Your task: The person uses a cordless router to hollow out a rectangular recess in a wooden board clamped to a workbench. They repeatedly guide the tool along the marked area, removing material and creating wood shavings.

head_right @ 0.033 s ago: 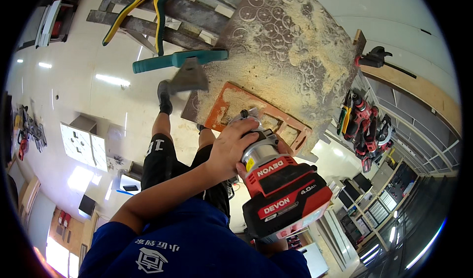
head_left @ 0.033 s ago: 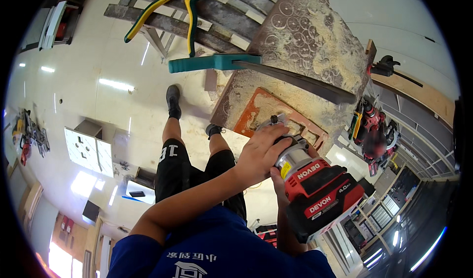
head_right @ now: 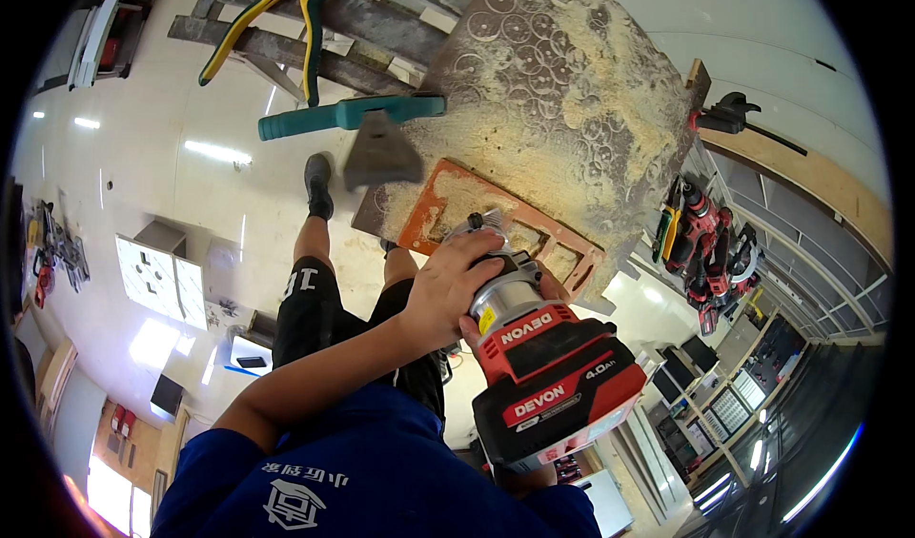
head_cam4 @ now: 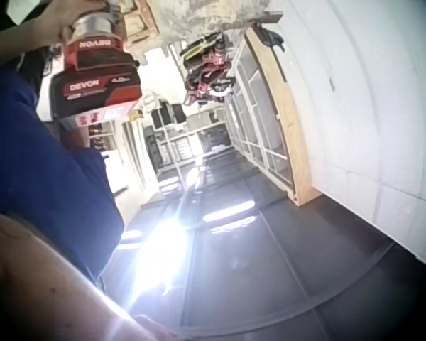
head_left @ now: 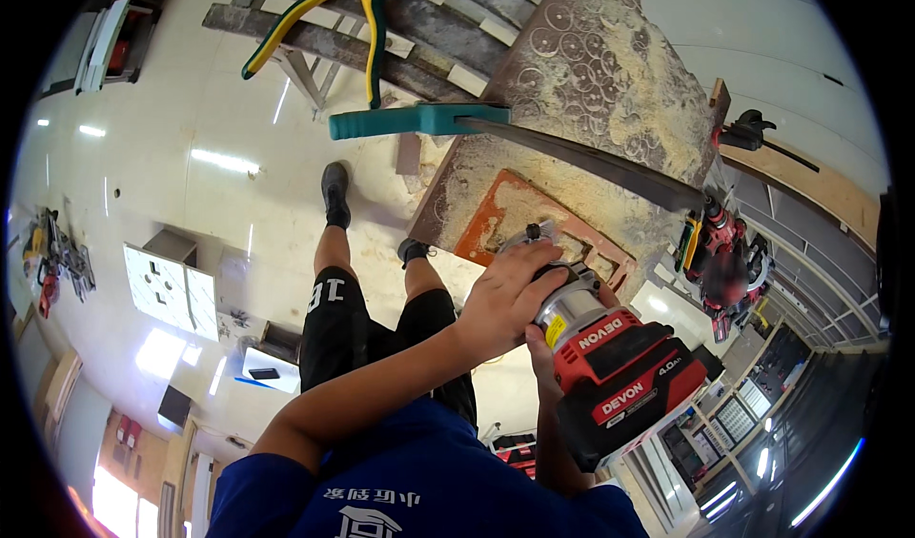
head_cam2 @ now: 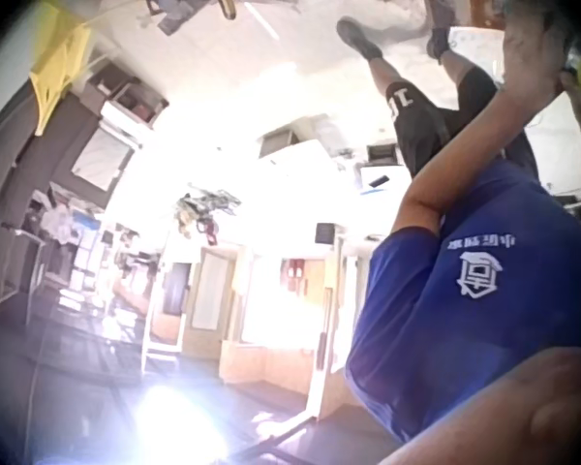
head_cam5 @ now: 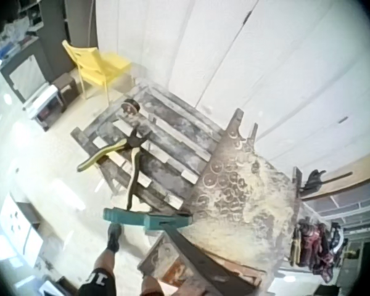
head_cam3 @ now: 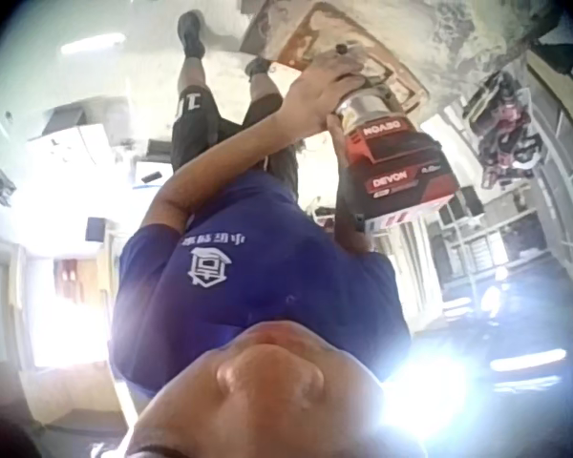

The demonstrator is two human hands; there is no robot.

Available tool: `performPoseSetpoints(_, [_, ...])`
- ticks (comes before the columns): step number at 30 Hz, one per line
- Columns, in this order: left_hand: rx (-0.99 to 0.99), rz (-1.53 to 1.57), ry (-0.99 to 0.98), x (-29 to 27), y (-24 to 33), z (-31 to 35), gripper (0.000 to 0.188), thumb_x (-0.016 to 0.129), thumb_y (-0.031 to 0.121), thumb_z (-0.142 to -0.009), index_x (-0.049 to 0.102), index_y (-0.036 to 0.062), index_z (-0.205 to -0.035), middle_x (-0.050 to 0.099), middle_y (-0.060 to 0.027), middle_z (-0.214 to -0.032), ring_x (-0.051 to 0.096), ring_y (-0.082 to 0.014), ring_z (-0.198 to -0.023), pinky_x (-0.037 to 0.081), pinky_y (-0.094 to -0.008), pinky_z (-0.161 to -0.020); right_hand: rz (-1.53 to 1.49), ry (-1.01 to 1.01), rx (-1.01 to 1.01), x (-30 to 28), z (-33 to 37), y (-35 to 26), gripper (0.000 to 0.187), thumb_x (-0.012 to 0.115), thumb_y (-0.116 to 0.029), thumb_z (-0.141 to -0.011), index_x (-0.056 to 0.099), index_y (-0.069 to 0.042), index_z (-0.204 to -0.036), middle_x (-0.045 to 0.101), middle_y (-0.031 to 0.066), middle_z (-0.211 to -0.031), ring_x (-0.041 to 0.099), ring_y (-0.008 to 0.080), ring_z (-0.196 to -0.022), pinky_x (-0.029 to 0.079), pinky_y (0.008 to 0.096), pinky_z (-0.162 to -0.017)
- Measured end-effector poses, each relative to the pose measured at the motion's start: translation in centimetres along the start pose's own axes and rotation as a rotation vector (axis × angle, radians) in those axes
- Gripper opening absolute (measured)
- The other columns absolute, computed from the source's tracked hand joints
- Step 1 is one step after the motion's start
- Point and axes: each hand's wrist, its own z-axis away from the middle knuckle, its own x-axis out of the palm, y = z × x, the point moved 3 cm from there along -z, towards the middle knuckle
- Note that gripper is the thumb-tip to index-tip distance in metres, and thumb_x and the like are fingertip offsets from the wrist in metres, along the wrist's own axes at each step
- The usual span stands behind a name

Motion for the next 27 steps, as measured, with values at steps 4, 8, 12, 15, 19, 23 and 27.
performPoseSetpoints(4, [-0.006,0.001,0.026,-0.4,0.5,-0.1,0.049,0.065,0.019,-0.079,0.058,0.0057,-0.125,0.055,-0.0179,-0.134,0.053,-0.0387,-0.127,0.043,-0.0519,-0.107,0.141,-0.009,-0.036,0.0,-0.1,-0.9,0.101,0.087,-0.038,-0.075,0.027,0.005,-0.143,0.041,0.0219,-0.136,0.048,0.0328,-0.127,0.045,0.0444,-0.105])
performPoseSetpoints(8, [0.008,-0.008,0.074,-0.2,0.3,0.1,0.047,0.063,0.021,-0.08,0.059,0.0066,-0.125,0.055,-0.0185,-0.133,0.054,-0.0382,-0.127,0.044,-0.0515,-0.107,0.396,0.014,-0.307,-1.5,0.2,2.8,0.104,0.082,-0.049,-0.079,0.024,0.007,-0.145,0.041,0.0216,-0.134,0.048,0.0319,-0.126,0.046,0.0423,-0.103])
performPoseSetpoints(12, [0.009,0.029,0.095,-0.1,0.1,0.1,0.044,0.062,0.021,-0.082,0.06,0.0067,-0.124,0.055,-0.0187,-0.133,0.054,-0.0381,-0.127,0.044,-0.0508,-0.107,0.29,0.039,-0.226,-0.5,0.2,1.6,0.105,0.08,-0.056,-0.08,0.026,0.006,-0.146,0.042,0.0223,-0.135,0.049,0.0324,-0.126,0.046,0.0417,-0.101])
performPoseSetpoints(15, [0.021,0.034,0.119,-0.4,0.2,-0.1,0.044,0.063,0.018,-0.081,0.057,0.0063,-0.124,0.057,-0.0214,-0.13,0.057,-0.0402,-0.123,0.047,-0.0513,-0.102,0.243,0.014,-0.233,-0.1,-0.3,2.1,0.106,0.079,-0.057,-0.08,0.025,0.006,-0.146,0.042,0.0231,-0.136,0.049,0.0333,-0.126,0.046,0.0413,-0.101])
performPoseSetpoints(19, [0.021,0.019,0.135,-0.5,0.5,-0.2,0.045,0.063,0.016,-0.082,0.055,0.0073,-0.125,0.058,-0.0221,-0.13,0.059,-0.041,-0.121,0.048,-0.0514,-0.1,0.136,0.0,-0.141,-0.4,-0.5,2.7,0.108,0.076,-0.061,-0.081,0.024,0.006,-0.147,0.043,0.0246,-0.136,0.049,0.0344,-0.126,0.047,0.0412,-0.101])
performPoseSetpoints(23, [0.009,0.028,0.15,-0.6,0.5,-0.3,0.045,0.062,0.015,-0.083,0.055,0.0083,-0.126,0.058,-0.0216,-0.131,0.059,-0.0409,-0.122,0.047,-0.0507,-0.101,0.285,0.021,-0.323,-0.5,-0.9,3.1,0.11,0.073,-0.065,-0.081,0.022,0.007,-0.147,0.042,0.0262,-0.137,0.049,0.0354,-0.126,0.047,0.042,-0.102])
performPoseSetpoints(27, [0.009,0.033,0.158,-0.5,0.4,-0.3,0.045,0.061,0.016,-0.083,0.054,0.0091,-0.127,0.057,-0.0208,-0.132,0.058,-0.0405,-0.123,0.047,-0.0505,-0.102,0.332,0.041,-0.359,-0.8,-1.0,3.7,0.113,0.07,-0.069,-0.081,0.02,0.007,-0.148,0.04,0.0278,-0.139,0.048,0.0367,-0.128,0.046,0.0434,-0.103])
